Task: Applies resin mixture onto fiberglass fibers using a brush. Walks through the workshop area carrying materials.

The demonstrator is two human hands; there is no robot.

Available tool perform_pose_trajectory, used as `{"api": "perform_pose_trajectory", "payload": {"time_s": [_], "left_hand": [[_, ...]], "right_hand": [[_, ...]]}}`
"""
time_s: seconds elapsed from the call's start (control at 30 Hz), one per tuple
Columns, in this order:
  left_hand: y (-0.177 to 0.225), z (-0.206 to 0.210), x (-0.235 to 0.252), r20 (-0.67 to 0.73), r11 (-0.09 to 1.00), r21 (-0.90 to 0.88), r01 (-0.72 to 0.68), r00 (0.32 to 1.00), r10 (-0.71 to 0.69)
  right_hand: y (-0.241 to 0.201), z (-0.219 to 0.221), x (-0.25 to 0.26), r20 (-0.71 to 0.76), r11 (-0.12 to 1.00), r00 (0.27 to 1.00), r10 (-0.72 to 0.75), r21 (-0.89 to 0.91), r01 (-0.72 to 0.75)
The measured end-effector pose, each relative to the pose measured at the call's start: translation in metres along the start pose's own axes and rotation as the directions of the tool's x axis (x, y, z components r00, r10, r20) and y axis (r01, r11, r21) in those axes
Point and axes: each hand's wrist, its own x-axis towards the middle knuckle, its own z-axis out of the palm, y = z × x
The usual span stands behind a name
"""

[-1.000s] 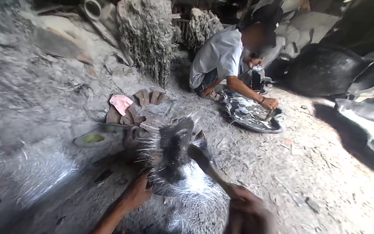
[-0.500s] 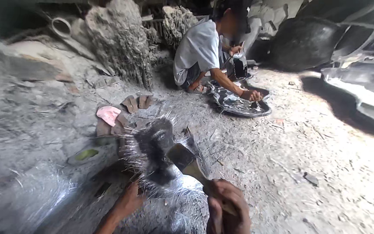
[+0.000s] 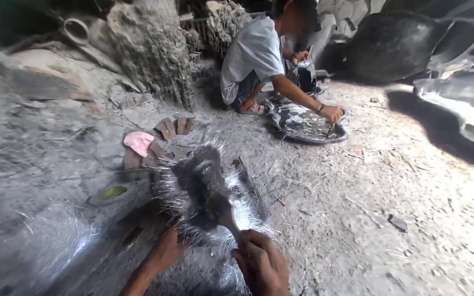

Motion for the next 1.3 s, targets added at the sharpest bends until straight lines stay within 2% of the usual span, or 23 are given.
{"api": "perform_pose_trajectory", "payload": {"time_s": [0.27,0.33,0.4,0.5,0.57,0.67,0.83,0.93,1.03,1.17,1.3], "left_hand": [[-0.003,0.003,0.000,-0.014,1.000,-0.019,-0.021,1.000,0.020],[0.003,-0.003,0.001,0.034,0.999,0.003,0.046,0.998,-0.046],[0.003,-0.004,-0.001,0.042,0.998,0.009,0.070,0.997,-0.070],[0.008,-0.005,-0.001,0.069,0.996,0.059,0.067,0.995,-0.071],[0.012,-0.008,0.000,0.075,0.994,0.072,0.084,0.993,-0.089],[0.006,-0.003,-0.002,0.025,0.999,0.039,0.035,0.999,-0.036],[0.008,-0.003,-0.003,0.018,0.998,0.055,0.029,0.999,-0.030],[0.009,-0.003,-0.005,0.063,0.992,0.115,0.051,0.996,-0.058],[0.013,-0.006,-0.002,0.086,0.989,0.095,0.111,0.989,-0.119],[0.005,0.002,-0.002,0.018,0.997,-0.022,0.069,0.997,-0.069],[0.000,0.005,0.001,0.000,0.999,-0.022,0.041,0.999,-0.041]], "right_hand": [[0.000,0.004,0.000,0.032,1.000,0.999,-0.018,-0.017,0.019],[-0.009,-0.001,0.005,0.027,0.998,0.998,-0.060,-0.001,0.060],[-0.022,-0.004,0.008,0.098,0.991,0.987,-0.128,0.052,0.123],[-0.015,0.008,0.012,0.261,0.979,0.944,-0.203,0.033,0.201],[-0.018,0.007,0.017,0.273,0.974,0.935,-0.225,0.052,0.219],[-0.023,0.009,0.013,0.335,0.970,0.910,-0.245,0.077,0.233],[-0.032,0.012,0.018,0.379,0.971,0.895,-0.237,0.073,0.226],[-0.029,0.015,0.019,0.435,0.975,0.873,-0.220,0.070,0.211],[-0.029,-0.011,0.031,0.341,0.983,0.925,-0.171,0.121,0.137],[0.002,-0.032,0.036,0.293,0.999,0.956,0.026,-0.040,-0.015],[0.009,-0.051,0.053,0.302,0.999,0.953,-0.004,-0.039,0.017]]}}
